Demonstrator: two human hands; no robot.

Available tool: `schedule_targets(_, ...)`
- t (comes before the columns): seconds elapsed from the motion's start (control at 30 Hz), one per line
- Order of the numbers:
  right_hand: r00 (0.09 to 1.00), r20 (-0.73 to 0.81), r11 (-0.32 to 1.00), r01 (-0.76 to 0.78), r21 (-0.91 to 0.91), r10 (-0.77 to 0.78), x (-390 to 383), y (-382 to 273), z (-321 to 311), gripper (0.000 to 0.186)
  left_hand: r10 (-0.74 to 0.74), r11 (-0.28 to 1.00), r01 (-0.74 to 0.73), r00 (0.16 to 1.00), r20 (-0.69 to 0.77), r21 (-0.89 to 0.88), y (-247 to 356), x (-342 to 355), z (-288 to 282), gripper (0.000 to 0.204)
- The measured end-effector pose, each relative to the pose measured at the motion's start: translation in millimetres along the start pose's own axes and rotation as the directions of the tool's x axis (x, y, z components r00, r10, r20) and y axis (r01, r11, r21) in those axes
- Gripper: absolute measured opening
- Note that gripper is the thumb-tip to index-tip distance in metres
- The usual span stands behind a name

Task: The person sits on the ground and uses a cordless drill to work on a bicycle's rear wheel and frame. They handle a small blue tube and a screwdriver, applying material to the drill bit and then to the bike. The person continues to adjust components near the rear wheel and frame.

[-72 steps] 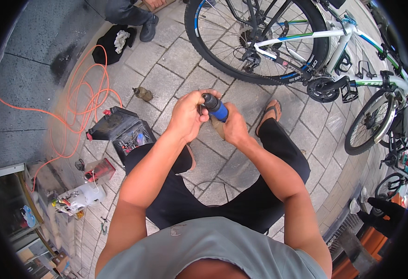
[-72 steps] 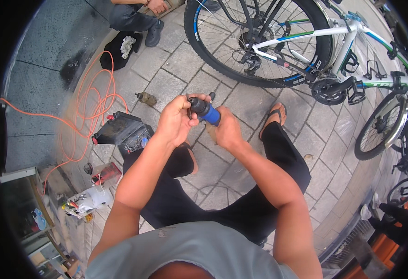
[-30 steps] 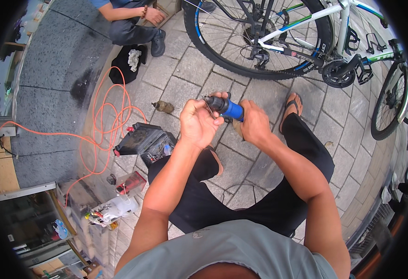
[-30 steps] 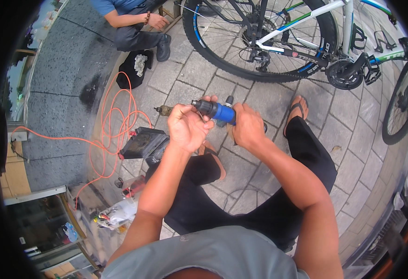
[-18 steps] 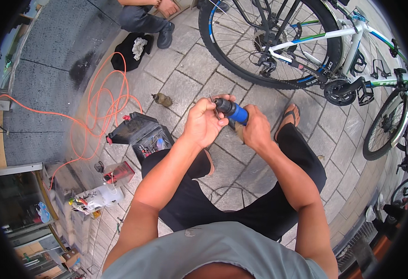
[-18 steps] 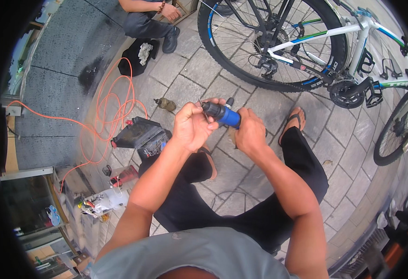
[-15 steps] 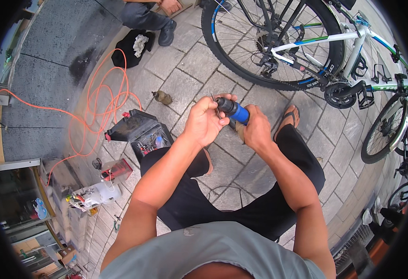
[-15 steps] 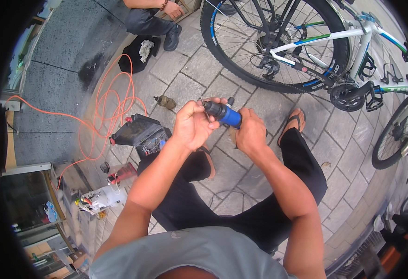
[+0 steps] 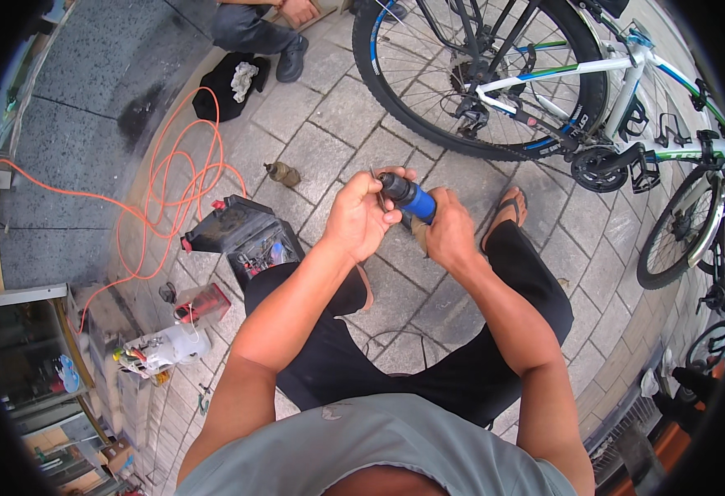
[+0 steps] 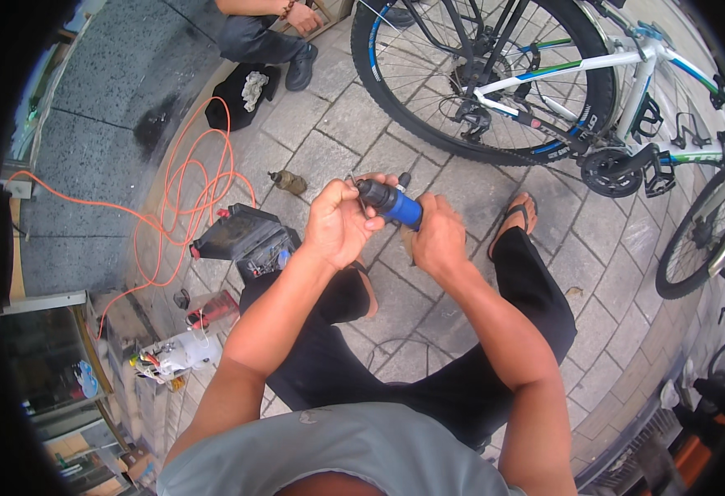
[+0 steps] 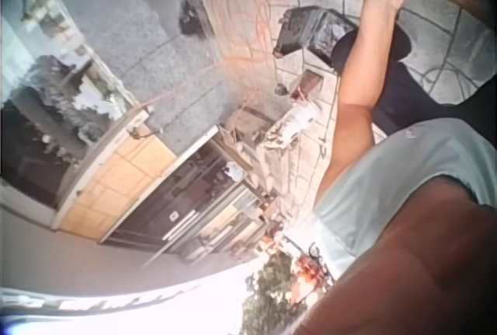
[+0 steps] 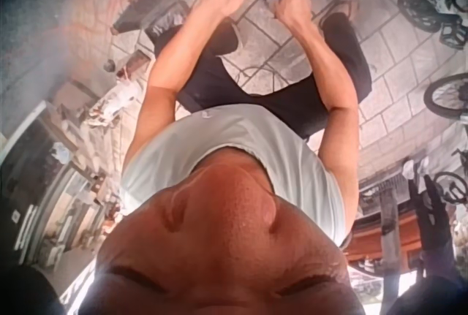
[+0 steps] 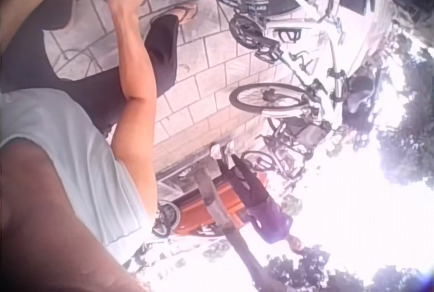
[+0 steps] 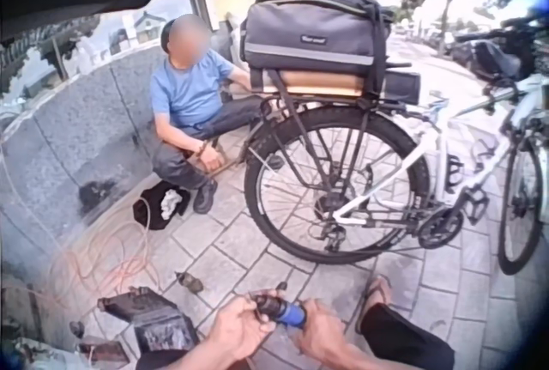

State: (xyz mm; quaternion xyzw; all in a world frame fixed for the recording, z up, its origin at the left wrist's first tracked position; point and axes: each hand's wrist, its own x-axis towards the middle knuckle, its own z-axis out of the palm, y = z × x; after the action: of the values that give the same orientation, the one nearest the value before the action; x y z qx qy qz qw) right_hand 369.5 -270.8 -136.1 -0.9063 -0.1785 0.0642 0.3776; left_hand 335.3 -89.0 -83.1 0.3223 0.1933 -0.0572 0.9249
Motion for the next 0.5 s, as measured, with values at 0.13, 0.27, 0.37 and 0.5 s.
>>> schedule_targets(0.13,1.0,-0.004,1.0,-0.003,0.005,0.003,-0.5,0.4,-1.0,0.038,0.019,1.0,-0.019,1.0,0.008,0.006,-2.0,-0.1,2.4,0.037)
schedule_targets(0.27,1.0,-0.001,1.0,-0.01,0.005,0.01,-0.2,-2.6,-5.0,0.038,0.029,1.0,-0.029,0.999,0.03,-0.003,-2.6,-1.1,4.4,0.037)
schedule_targets(0.37,1.0,-0.008,1.0,-0.003,-0.002,0.003,-0.5,-0.8,-4.0,0.037,0.019,1.0,-0.019,0.999,0.035,-0.002,-2.7,-0.2,4.0,0.036)
schedule_targets(0.5,1.0,-0.006,1.0,-0.009,0.006,0.009,-2.4,0.7,-2.6,0.036,0.002,1.0,-0.003,0.999,0.035,0.008,-2.2,0.1,3.2,0.036)
